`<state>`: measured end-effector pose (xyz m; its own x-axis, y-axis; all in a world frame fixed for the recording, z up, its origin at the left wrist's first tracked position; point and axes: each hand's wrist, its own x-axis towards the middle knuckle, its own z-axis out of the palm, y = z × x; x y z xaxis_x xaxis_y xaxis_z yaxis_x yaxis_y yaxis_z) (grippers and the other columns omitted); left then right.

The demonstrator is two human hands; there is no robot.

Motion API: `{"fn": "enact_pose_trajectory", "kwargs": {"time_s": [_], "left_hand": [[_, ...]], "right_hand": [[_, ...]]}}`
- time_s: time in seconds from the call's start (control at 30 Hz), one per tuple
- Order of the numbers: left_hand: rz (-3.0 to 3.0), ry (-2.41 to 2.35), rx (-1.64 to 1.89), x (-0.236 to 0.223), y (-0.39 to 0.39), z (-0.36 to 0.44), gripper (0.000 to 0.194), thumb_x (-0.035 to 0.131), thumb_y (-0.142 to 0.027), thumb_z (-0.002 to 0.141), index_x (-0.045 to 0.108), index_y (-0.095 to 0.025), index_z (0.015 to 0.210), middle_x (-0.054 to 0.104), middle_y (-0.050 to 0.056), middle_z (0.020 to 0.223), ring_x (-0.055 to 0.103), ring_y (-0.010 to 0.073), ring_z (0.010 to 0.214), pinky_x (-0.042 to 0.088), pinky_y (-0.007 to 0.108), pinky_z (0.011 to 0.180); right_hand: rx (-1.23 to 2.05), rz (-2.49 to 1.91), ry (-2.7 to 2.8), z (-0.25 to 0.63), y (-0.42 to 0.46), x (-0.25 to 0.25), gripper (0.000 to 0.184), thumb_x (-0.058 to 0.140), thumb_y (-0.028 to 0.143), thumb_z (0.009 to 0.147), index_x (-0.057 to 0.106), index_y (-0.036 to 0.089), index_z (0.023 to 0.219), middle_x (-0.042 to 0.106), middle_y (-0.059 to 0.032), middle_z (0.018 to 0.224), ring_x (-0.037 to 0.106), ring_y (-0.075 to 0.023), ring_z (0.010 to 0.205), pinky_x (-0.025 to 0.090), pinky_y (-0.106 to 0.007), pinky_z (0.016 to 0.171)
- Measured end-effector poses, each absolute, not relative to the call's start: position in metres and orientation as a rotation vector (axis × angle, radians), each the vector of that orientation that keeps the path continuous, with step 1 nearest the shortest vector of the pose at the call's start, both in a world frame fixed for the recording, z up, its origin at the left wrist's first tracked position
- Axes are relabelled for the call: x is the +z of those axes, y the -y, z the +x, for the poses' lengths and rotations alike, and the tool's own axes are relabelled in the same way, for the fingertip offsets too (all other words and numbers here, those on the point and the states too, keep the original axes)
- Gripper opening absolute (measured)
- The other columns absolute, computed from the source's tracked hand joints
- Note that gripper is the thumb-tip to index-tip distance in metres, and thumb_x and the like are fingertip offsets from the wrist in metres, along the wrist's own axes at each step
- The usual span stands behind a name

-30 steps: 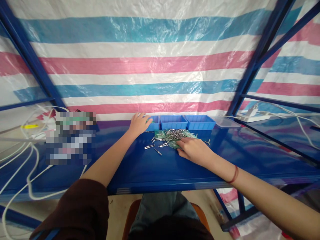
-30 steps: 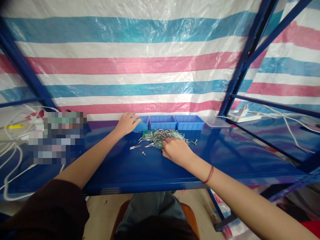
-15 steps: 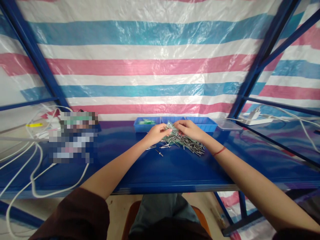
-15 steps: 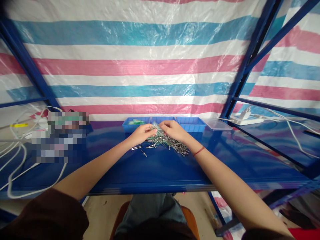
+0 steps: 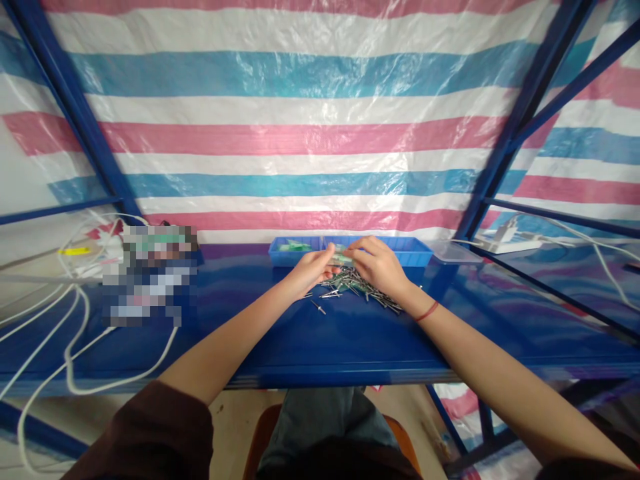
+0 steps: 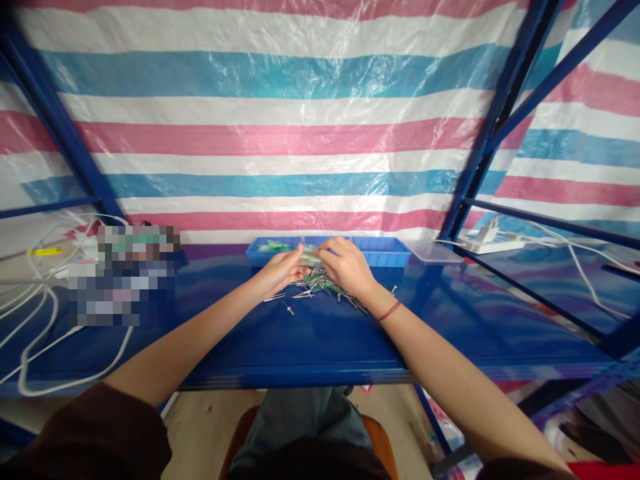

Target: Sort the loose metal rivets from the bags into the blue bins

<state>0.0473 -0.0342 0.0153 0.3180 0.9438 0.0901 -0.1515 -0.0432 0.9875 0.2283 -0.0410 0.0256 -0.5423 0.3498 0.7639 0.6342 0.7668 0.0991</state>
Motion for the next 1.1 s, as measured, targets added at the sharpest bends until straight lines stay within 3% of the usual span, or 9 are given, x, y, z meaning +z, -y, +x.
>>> {"fn": "enact_pose_trajectory", "kwargs": {"time_s": [0.17, 0.33, 0.47, 0.57, 0.67, 0.8, 0.9, 0.97, 1.1], "left_hand": [[1.436, -0.845, 1.232, 0.007, 0.026, 0.044, 0.029, 0.067, -0.041, 0.073, 0.060, -0.015, 0.084, 0.062, 0.002, 0.077, 0.059, 0.0112, 0.071, 0.043, 0.021, 0.062], [1.813, -0.881, 1.387, 0.004, 0.018, 0.037, 0.021, 0.059, -0.033, 0.080, 0.060, -0.017, 0.093, 0.066, 0.005, 0.090, 0.062, 0.0160, 0.084, 0.047, 0.026, 0.074], [2.056, -0.873, 1.367, 0.007, 0.026, 0.039, 0.020, 0.053, -0.025, 0.083, 0.064, -0.021, 0.100, 0.064, 0.005, 0.111, 0.057, 0.0190, 0.105, 0.046, 0.028, 0.085], [2.078, -0.939, 1.236, 0.010, 0.036, 0.043, 0.028, 0.053, -0.022, 0.082, 0.062, -0.023, 0.108, 0.065, 0.004, 0.109, 0.060, 0.0187, 0.098, 0.047, 0.029, 0.083], [2.088, -0.965, 1.171, 0.014, 0.037, 0.044, 0.030, 0.055, -0.028, 0.082, 0.062, -0.021, 0.110, 0.067, 0.004, 0.106, 0.062, 0.0179, 0.093, 0.048, 0.029, 0.083], [2.094, -1.069, 1.422, 0.020, 0.013, 0.028, 0.026, 0.051, -0.031, 0.085, 0.064, -0.020, 0.105, 0.066, 0.005, 0.111, 0.060, 0.0178, 0.100, 0.047, 0.028, 0.087], [2.077, -1.355, 1.527, 0.025, -0.013, -0.002, 0.030, 0.047, -0.030, 0.087, 0.063, -0.020, 0.110, 0.067, 0.005, 0.111, 0.061, 0.0180, 0.097, 0.046, 0.030, 0.089], [2.127, -1.580, 1.418, 0.026, -0.026, -0.023, 0.033, 0.044, -0.028, 0.087, 0.063, -0.020, 0.112, 0.066, 0.006, 0.114, 0.059, 0.0200, 0.103, 0.043, 0.033, 0.092], [2.219, -2.067, 0.977, 0.021, -0.037, -0.050, 0.032, 0.044, -0.030, 0.084, 0.069, -0.029, 0.104, 0.065, 0.006, 0.112, 0.049, 0.0316, 0.113, 0.037, 0.050, 0.092]], "right_hand": [[-0.304, -0.758, 2.016, 0.219, 0.043, 0.020, 0.025, 0.042, 0.018, 0.088, 0.060, 0.021, 0.104, 0.058, -0.0109, 0.109, 0.054, -0.0226, 0.098, 0.045, -0.039, 0.082], [0.584, -0.981, 1.682, 0.211, 0.046, 0.017, 0.036, 0.039, 0.048, 0.090, 0.049, 0.019, 0.109, 0.061, -0.0026, 0.072, 0.056, -0.0147, 0.055, 0.046, -0.028, 0.051], [1.125, -0.935, 1.511, 0.207, 0.045, 0.014, 0.033, 0.050, 0.051, 0.081, 0.053, 0.019, 0.089, 0.061, -0.0014, 0.066, 0.059, -0.0142, 0.057, 0.047, -0.026, 0.051], [1.019, -0.887, 1.455, 0.208, 0.041, 0.011, 0.029, 0.063, 0.040, 0.071, 0.054, 0.020, 0.088, 0.059, 0.0017, 0.067, 0.058, -0.0137, 0.059, 0.047, -0.027, 0.056], [0.780, -0.862, 1.570, 0.210, 0.037, 0.008, 0.029, 0.061, 0.040, 0.074, 0.053, 0.019, 0.092, 0.052, 0.0043, 0.060, 0.053, -0.0129, 0.056, 0.044, -0.027, 0.055], [0.636, -0.855, 1.656, 0.210, 0.035, 0.007, 0.037, 0.055, 0.040, 0.080, 0.045, 0.020, 0.109, 0.059, 0.0000, 0.075, 0.056, -0.0148, 0.064, 0.045, -0.030, 0.060], [0.574, -0.910, 1.628, 0.211, 0.036, 0.007, 0.037, 0.053, 0.038, 0.080, 0.043, 0.020, 0.111, 0.060, -0.0026, 0.084, 0.057, -0.0148, 0.065, 0.046, -0.032, 0.062], [0.533, -0.937, 1.606, 0.213, 0.036, 0.007, 0.033, 0.052, 0.036, 0.080, 0.044, 0.020, 0.108, 0.059, -0.0014, 0.079, 0.056, -0.0143, 0.062, 0.045, -0.031, 0.060], [0.456, -0.948, 1.600, 0.216, 0.036, 0.008, 0.029, 0.050, 0.030, 0.078, 0.047, 0.019, 0.105, 0.058, 0.0009, 0.072, 0.054, -0.0137, 0.059, 0.044, -0.029, 0.057]]}}
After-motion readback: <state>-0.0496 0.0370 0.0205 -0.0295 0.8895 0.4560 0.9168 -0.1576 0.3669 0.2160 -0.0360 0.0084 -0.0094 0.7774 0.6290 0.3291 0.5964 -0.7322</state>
